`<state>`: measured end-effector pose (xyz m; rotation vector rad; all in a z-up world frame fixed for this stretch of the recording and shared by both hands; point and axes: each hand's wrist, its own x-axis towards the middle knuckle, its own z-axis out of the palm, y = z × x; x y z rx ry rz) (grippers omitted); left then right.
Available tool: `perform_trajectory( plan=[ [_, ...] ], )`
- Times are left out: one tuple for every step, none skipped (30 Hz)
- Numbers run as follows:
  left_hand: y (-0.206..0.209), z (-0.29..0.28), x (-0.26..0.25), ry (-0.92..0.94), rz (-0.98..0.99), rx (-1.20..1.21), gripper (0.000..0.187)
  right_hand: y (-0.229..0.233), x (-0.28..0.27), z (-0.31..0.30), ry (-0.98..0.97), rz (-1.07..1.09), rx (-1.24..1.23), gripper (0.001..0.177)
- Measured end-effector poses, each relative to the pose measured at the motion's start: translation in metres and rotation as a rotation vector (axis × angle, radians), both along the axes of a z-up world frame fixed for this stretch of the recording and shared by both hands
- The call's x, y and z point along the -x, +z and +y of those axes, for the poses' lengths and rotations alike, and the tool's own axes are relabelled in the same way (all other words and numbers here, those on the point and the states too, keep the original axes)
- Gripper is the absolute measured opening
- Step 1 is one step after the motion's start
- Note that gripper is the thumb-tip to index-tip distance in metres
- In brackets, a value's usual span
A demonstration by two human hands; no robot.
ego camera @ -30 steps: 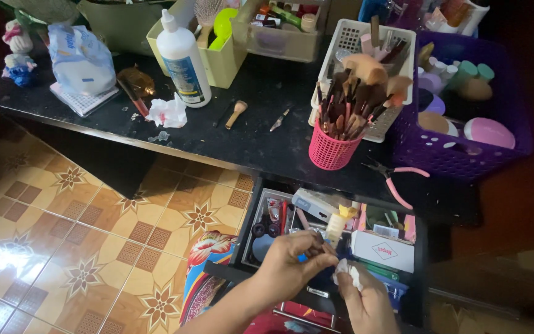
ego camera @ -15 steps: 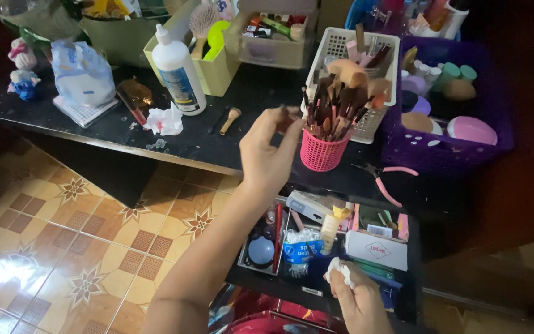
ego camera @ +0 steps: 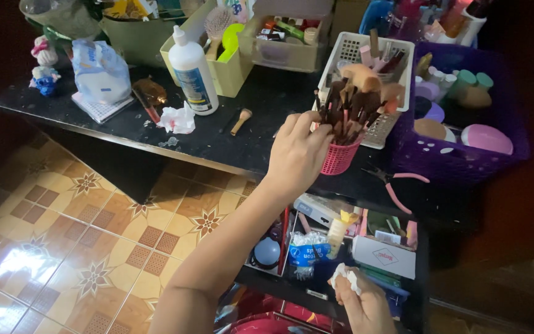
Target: The person removes makeup brushes and small cosmetic items from a drawer, wipes them with a tissue, and places them back into the drawer or onto the vanity surface. The person also moves a pink brush holder and other items within the drawer to reorganize the space.
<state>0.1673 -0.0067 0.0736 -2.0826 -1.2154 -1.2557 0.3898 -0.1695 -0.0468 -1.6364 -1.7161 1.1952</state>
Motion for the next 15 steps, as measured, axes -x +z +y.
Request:
perform_trajectory(
  plan=[
    [-0.001, -0.001, 0.003, 0.002, 0.0, 0.001, 0.013, 0.0, 0.0, 0.0, 0.002, 0.0, 0.001, 0.033],
    [-0.001, -0.002, 0.006, -0.011, -0.043, 0.085, 0.016, 0.001, 0.001, 0.0, 0.009, 0.002, -0.001, 0.034],
    [-0.001, -0.002, 0.009, -0.024, -0.086, 0.169, 0.026, 0.001, 0.0, 0.001, 0.014, 0.003, -0.004, 0.035],
    [-0.002, 0.0, 0.019, -0.023, -0.087, 0.17, 0.026, -0.001, -0.001, 0.0, 0.016, 0.003, -0.004, 0.035],
    [-0.003, 0.002, 0.028, 0.009, -0.161, 0.151, 0.026, -0.004, -0.001, 0.0, -0.005, -0.002, 0.0, 0.037],
    [-0.003, 0.005, 0.038, 0.04, -0.234, 0.133, 0.028, -0.006, -0.001, 0.001, -0.025, -0.007, 0.004, 0.039],
    [-0.011, 0.017, 0.058, 0.039, -0.234, 0.135, 0.028, -0.002, -0.001, 0.001, -0.026, -0.007, 0.006, 0.039],
    [-0.019, 0.029, 0.079, 0.169, -0.263, 0.116, 0.021, 0.002, -0.001, 0.002, -0.005, -0.002, 0.007, 0.036],
    [-0.027, 0.041, 0.098, 0.298, -0.29, 0.098, 0.016, 0.005, 0.0, 0.002, 0.016, 0.003, 0.01, 0.035],
    [-0.035, 0.048, 0.118, 0.297, -0.288, 0.101, 0.016, 0.005, -0.001, 0.001, 0.014, 0.004, 0.013, 0.035],
    [-0.042, 0.057, 0.137, 0.43, -0.266, 0.293, 0.018, 0.005, -0.001, 0.001, 0.028, 0.012, 0.016, 0.034],
    [-0.048, 0.065, 0.157, 0.56, -0.238, 0.487, 0.026, 0.006, -0.001, 0.002, 0.042, 0.02, 0.019, 0.033],
    [-0.06, 0.069, 0.17, 0.558, -0.236, 0.483, 0.026, 0.004, -0.001, 0.002, 0.039, 0.023, 0.016, 0.033],
    [-0.071, 0.073, 0.183, 0.595, -0.15, 0.509, 0.043, 0.003, -0.001, 0.002, 0.034, 0.037, 0.015, 0.035],
    [-0.083, 0.078, 0.195, 0.63, -0.062, 0.535, 0.067, 0.002, -0.001, 0.002, 0.027, 0.051, 0.016, 0.039]
  ],
)
